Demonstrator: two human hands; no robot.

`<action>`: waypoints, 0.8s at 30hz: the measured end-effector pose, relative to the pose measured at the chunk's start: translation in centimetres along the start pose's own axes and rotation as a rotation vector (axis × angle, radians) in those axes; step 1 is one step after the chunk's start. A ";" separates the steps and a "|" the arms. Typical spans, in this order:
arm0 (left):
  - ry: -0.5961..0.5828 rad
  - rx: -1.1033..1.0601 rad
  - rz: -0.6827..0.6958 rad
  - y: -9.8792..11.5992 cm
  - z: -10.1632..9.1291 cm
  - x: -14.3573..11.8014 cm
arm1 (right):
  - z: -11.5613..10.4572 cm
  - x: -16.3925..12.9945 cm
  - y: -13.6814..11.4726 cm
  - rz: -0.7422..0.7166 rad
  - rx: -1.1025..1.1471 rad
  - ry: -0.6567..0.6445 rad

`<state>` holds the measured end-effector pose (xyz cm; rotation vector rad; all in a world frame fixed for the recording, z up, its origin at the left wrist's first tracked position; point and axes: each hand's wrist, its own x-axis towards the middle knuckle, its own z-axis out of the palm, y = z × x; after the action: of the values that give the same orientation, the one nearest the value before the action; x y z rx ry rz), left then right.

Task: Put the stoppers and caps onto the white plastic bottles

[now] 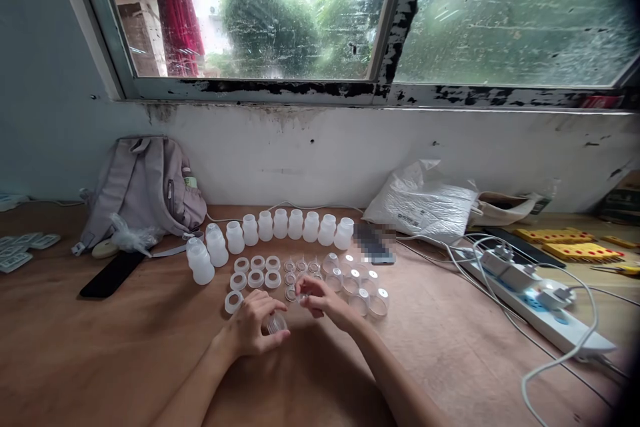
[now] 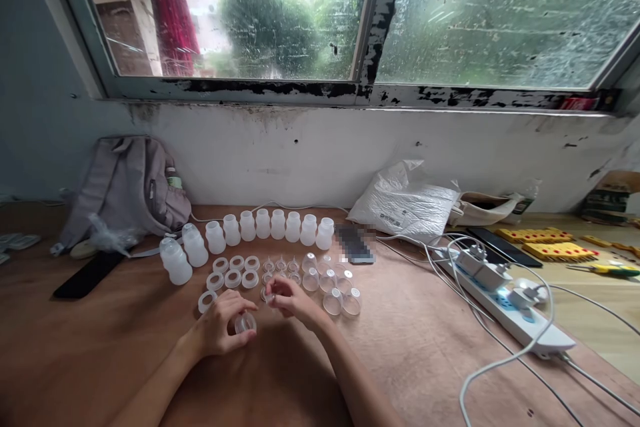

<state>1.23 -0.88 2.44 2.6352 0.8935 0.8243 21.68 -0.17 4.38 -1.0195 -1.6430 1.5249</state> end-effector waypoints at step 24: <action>0.069 0.203 -0.248 -3.6 -2.1 -0.8 | -1.3 0.7 3.3 0.114 -0.895 0.357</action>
<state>-2.28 1.56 2.39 2.5995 1.3558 0.8016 22.85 1.06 1.17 -1.7394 -2.0354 0.5495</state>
